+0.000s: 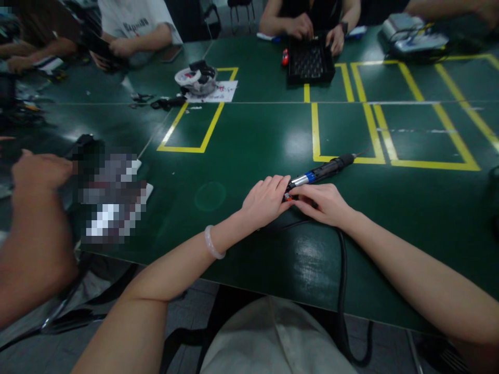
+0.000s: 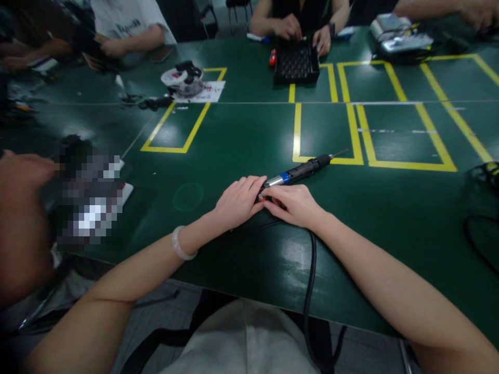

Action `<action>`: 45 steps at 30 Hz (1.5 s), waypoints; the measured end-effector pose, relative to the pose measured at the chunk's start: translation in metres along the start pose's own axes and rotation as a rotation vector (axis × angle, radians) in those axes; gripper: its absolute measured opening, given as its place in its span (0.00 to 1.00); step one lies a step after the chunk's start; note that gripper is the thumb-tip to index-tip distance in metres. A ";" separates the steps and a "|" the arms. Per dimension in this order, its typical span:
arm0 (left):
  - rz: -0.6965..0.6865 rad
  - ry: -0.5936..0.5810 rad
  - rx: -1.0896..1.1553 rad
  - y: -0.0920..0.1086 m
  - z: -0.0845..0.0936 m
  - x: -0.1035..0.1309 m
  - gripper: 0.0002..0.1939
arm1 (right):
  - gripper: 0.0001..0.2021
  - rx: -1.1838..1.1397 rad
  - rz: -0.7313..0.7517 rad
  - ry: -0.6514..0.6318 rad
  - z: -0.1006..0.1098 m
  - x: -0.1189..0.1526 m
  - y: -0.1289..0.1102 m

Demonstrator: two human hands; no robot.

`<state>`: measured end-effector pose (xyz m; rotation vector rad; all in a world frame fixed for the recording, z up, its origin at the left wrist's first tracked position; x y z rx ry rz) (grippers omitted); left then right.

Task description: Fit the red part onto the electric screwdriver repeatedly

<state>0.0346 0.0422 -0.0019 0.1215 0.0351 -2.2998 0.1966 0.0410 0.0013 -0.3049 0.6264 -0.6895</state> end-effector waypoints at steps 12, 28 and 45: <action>0.156 0.028 -0.068 -0.050 0.004 0.019 0.29 | 0.11 -0.053 -0.118 -0.011 0.001 0.001 0.006; 0.717 0.007 -0.199 -0.222 0.009 0.066 0.28 | 0.13 -0.010 -0.143 -0.082 -0.005 0.001 0.010; 0.854 0.024 -0.243 -0.284 0.011 0.083 0.41 | 0.12 -0.005 -0.149 -0.081 -0.006 -0.001 0.011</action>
Point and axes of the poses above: each hand's wrist, its own x-axis away from the middle knuckle, its own z-axis out of the back of the hand, y = z × x, the point moved 4 cm from there along -x, towards the middle knuckle, and after that the axes turned 6 degrees about -z, right-handed, at the moved point
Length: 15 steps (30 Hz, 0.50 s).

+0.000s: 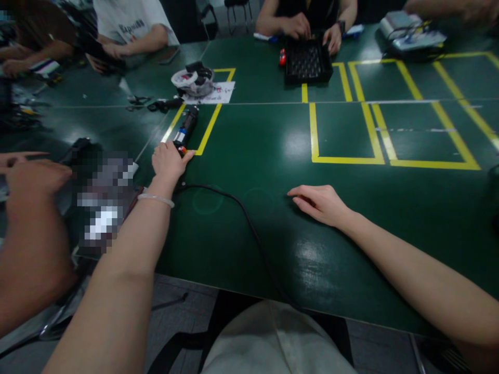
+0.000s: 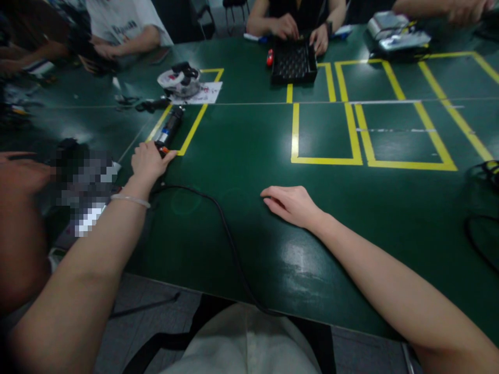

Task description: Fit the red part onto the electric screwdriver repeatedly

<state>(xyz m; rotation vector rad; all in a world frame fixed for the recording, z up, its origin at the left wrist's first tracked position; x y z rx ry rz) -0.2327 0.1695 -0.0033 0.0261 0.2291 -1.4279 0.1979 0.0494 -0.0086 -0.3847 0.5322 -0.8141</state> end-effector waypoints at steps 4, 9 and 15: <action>0.032 0.021 0.066 -0.003 -0.002 -0.002 0.37 | 0.12 -0.005 -0.007 -0.006 -0.001 -0.001 0.000; 0.085 0.028 0.100 0.001 -0.002 -0.004 0.32 | 0.12 0.002 -0.024 -0.019 -0.003 -0.002 0.002; 0.084 0.035 0.099 0.016 0.001 0.007 0.31 | 0.12 -0.011 -0.035 -0.017 -0.004 -0.002 0.003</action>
Point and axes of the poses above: each hand's wrist, its own x-axis away from the middle knuckle, its own z-axis out of the back of the hand, y = z × x, the point moved 4 cm from there along -x, towards the middle knuckle, and after that the axes turned 6 degrees about -z, right-handed, at the moved point
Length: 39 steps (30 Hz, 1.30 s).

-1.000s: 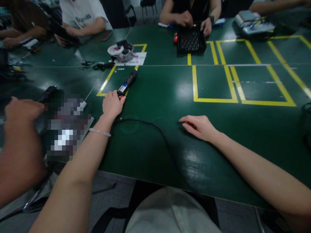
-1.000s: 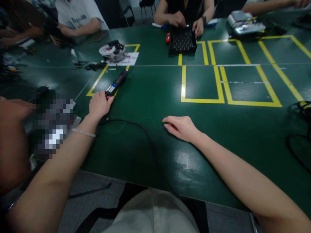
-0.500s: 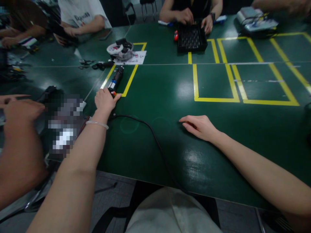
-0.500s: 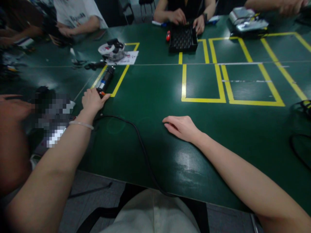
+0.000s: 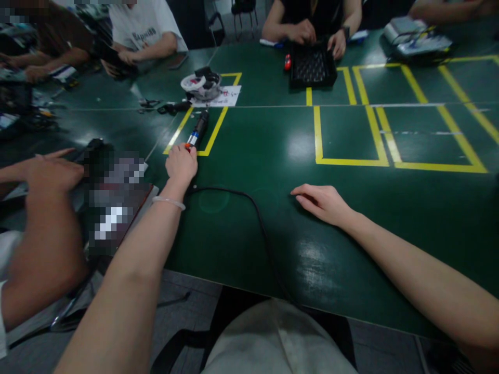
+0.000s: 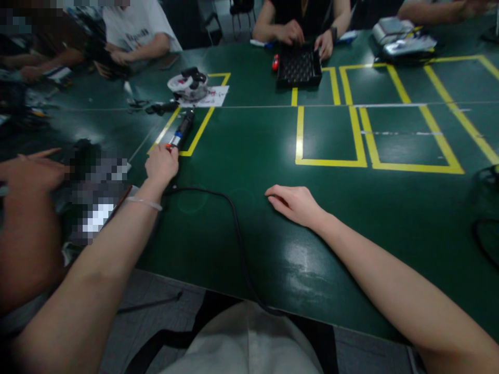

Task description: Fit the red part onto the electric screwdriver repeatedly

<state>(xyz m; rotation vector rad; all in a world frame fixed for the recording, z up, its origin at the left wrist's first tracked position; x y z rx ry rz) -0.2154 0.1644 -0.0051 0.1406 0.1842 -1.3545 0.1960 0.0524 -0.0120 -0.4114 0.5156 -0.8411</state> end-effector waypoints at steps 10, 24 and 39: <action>-0.186 -0.008 0.012 0.064 0.015 0.052 0.25 | 0.10 -0.014 -0.012 0.011 -0.001 -0.002 0.001; -0.670 -0.010 0.054 0.184 0.037 0.136 0.23 | 0.12 -0.154 -0.067 0.032 -0.002 -0.002 0.000; -0.914 -0.088 0.130 0.224 0.045 0.168 0.34 | 0.11 -0.726 -0.360 0.046 -0.005 -0.006 0.008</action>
Point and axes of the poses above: each hand's wrist, its own x-axis away from the middle knuckle, its own z-axis out of the back of the hand, y = z × x, the point moved 4 cm from there along -x, towards the middle knuckle, and after that the axes turned 6 degrees about -z, right-handed, at the moved point
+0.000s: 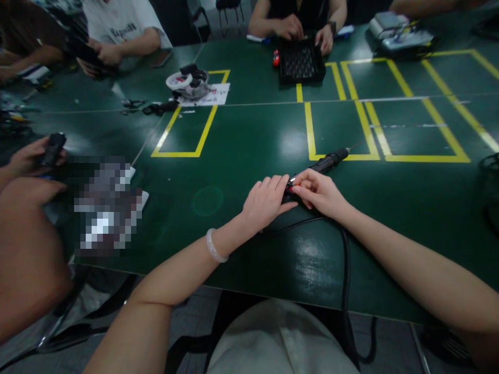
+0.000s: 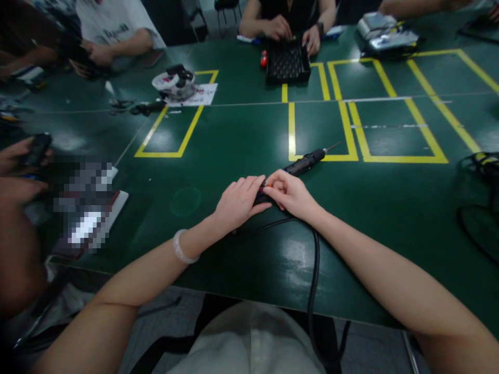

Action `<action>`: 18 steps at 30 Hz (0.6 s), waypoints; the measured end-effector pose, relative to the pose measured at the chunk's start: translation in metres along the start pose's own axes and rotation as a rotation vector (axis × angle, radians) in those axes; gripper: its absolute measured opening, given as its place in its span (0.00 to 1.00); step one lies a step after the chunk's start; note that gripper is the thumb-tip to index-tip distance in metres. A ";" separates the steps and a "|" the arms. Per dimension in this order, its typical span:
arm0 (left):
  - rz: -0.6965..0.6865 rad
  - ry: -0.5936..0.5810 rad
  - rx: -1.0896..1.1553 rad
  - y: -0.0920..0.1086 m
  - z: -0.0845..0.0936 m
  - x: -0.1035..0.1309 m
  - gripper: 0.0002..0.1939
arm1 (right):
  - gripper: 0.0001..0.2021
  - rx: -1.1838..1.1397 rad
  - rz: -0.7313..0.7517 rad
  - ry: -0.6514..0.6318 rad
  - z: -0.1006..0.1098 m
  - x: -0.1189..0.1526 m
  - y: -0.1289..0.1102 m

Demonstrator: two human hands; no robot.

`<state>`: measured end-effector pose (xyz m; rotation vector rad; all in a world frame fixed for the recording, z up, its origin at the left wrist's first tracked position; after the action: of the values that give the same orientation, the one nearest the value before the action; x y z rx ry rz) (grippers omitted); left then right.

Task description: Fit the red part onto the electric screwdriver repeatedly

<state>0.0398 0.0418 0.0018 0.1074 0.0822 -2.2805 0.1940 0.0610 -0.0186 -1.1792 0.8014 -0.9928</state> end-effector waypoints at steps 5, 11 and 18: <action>-0.024 0.025 0.023 -0.004 -0.002 0.001 0.39 | 0.17 -0.177 -0.117 -0.089 -0.001 0.000 0.004; -0.036 0.035 0.045 -0.007 -0.007 0.001 0.41 | 0.08 0.300 0.225 -0.071 -0.001 0.008 -0.005; -0.045 0.020 0.044 -0.008 -0.009 0.000 0.42 | 0.09 0.773 0.496 -0.100 -0.003 0.014 -0.010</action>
<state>0.0342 0.0476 -0.0075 0.1524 0.0447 -2.3270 0.1948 0.0461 -0.0094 -0.3317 0.5089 -0.7104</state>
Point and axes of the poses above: each hand's wrist, its own x-axis away from the middle knuckle, its own z-axis out of the back of the hand, y = z × x, the point moved 4 cm from there along -x, towards the middle knuckle, and after that the axes turned 6 degrees about -z, right-handed, at the moved point
